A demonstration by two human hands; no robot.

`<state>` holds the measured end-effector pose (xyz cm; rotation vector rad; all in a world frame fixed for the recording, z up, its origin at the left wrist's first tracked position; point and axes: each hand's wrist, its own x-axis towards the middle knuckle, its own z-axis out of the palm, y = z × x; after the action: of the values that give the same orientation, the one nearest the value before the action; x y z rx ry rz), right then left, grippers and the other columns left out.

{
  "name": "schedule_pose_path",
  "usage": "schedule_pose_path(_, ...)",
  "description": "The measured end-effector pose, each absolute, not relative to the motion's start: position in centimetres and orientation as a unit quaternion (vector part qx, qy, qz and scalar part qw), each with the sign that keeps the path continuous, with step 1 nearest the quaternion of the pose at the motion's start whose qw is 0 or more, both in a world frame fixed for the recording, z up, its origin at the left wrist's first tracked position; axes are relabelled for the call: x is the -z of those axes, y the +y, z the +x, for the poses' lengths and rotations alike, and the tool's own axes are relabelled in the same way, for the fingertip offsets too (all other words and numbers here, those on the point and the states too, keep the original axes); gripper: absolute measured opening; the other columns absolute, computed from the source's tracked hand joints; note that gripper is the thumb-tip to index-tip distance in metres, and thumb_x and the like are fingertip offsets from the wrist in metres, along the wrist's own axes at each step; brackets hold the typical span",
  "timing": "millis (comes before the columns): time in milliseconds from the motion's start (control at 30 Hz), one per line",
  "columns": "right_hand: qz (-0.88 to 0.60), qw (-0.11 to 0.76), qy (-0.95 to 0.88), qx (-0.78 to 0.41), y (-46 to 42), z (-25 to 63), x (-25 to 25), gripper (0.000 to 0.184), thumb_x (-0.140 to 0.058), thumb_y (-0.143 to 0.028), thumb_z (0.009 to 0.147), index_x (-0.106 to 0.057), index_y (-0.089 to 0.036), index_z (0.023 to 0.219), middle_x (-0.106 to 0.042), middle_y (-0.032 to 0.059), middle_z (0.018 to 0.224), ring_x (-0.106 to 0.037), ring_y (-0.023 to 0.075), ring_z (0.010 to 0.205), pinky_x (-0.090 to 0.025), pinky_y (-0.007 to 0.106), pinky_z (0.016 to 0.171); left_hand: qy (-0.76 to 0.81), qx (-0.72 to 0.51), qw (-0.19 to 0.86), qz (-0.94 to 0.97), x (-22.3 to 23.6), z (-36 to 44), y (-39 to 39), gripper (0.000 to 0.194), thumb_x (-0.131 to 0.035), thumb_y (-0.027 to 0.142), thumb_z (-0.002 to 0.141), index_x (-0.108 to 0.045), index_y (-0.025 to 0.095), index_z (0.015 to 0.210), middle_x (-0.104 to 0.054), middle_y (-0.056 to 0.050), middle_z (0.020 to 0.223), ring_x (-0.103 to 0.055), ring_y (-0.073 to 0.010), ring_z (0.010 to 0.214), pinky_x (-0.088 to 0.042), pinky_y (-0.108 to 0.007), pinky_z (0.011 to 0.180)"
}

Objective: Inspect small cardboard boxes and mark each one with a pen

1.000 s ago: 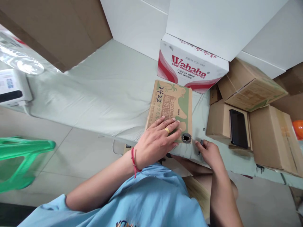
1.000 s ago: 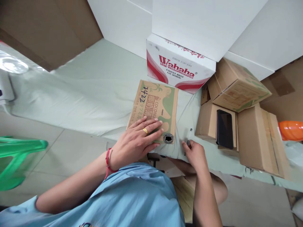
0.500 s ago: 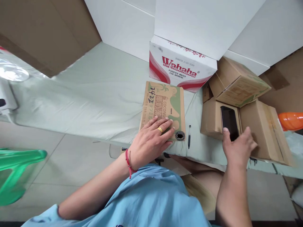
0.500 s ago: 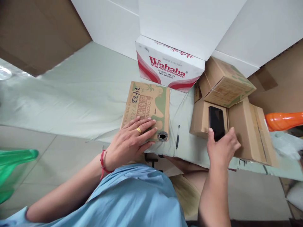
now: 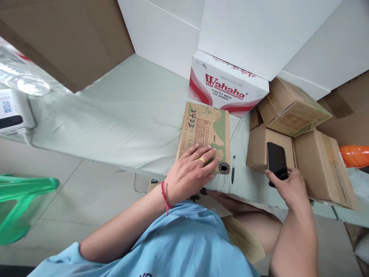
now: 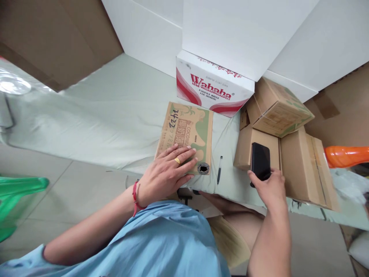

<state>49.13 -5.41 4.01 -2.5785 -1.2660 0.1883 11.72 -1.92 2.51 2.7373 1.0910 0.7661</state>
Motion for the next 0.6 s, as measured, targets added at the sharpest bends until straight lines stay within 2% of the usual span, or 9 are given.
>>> schedule_pose_path(100,-0.887,0.190,-0.410,-0.090,-7.3,48.2,-3.4,0.088,-0.083,-0.069,0.058,-0.062,-0.015,0.124,-0.072,0.0225,0.119,-0.068,0.0427,0.112,-0.053,0.058,0.099,0.356,-0.250,0.039,0.900,-2.4,11.7,-1.9,0.033,-0.068,0.035,0.104,-0.072,0.018,0.132,-0.069,-0.012,0.151,-0.064,-0.0322,0.142,-0.048,-0.054,0.125)
schedule_pose_path(200,-0.853,0.312,-0.373,-0.187,-9.3,46.3,-3.1,0.092,-0.089,-0.066,0.054,-0.059,-0.019,0.127,-0.073,0.0143,0.110,-0.069,0.0348,0.101,-0.057,0.050,0.088,0.356,-0.242,0.029,0.902,-2.4,11.8,-1.8,0.034,-0.067,0.035,0.104,-0.072,0.017,0.133,-0.069,-0.013,0.152,-0.064,-0.0337,0.142,-0.048,-0.055,0.125)
schedule_pose_path(267,-0.799,0.405,-0.356,-0.267,-10.6,44.4,-3.2,0.090,-0.091,-0.062,0.056,-0.057,-0.021,0.129,-0.072,0.0100,0.108,-0.069,0.0297,0.096,-0.058,0.043,0.080,0.358,-0.234,0.025,0.904,-2.5,11.9,-1.8,0.034,-0.067,0.035,0.105,-0.072,0.017,0.133,-0.069,-0.014,0.152,-0.064,-0.0347,0.142,-0.049,-0.056,0.124)
schedule_pose_path(333,-0.749,0.454,-0.359,-0.322,-12.0,41.9,-3.5,0.085,-0.092,-0.056,0.061,-0.057,-0.024,0.132,-0.072,0.0082,0.111,-0.070,0.0271,0.099,-0.059,0.039,0.079,0.358,-0.228,0.021,0.905,-2.7,12.0,-1.8,0.034,-0.066,0.036,0.105,-0.072,0.018,0.133,-0.069,-0.014,0.151,-0.064,-0.0352,0.141,-0.049,-0.057,0.123)
schedule_pose_path(467,-0.713,0.435,-0.428,-0.345,-14.2,35.9,-4.1,0.085,-0.092,-0.045,0.067,-0.055,-0.026,0.141,-0.072,0.0096,0.126,-0.071,0.0289,0.112,-0.061,0.043,0.095,0.360,-0.227,0.011,0.905,-2.7,12.1,-1.7,0.034,-0.066,0.037,0.104,-0.074,0.017,0.131,-0.070,-0.015,0.149,-0.064,-0.0357,0.141,-0.050,-0.057,0.122)
schedule_pose_path(533,-0.721,0.419,-0.460,-0.304,-14.8,33.2,-4.1,0.089,-0.091,-0.044,0.067,-0.053,-0.025,0.145,-0.070,0.0121,0.134,-0.070,0.0322,0.120,-0.058,0.049,0.105,0.360,-0.227,0.013,0.905,-2.6,12.2,-1.6,0.034,-0.067,0.037,0.103,-0.075,0.018,0.130,-0.070,-0.016,0.149,-0.063,-0.0362,0.141,-0.050,-0.057,0.121)
schedule_pose_path(600,-0.727,0.420,-0.482,-0.251,-15.0,31.0,-3.8,0.091,-0.090,-0.045,0.067,-0.051,-0.023,0.146,-0.069,0.0145,0.138,-0.069,0.0350,0.123,-0.057,0.053,0.108,0.357,-0.229,0.018,0.906,-2.5,12.2,-1.5,0.032,-0.067,0.033,0.102,-0.076,0.018,0.129,-0.070,-0.016,0.148,-0.064,-0.0363,0.140,-0.050,-0.057,0.121)
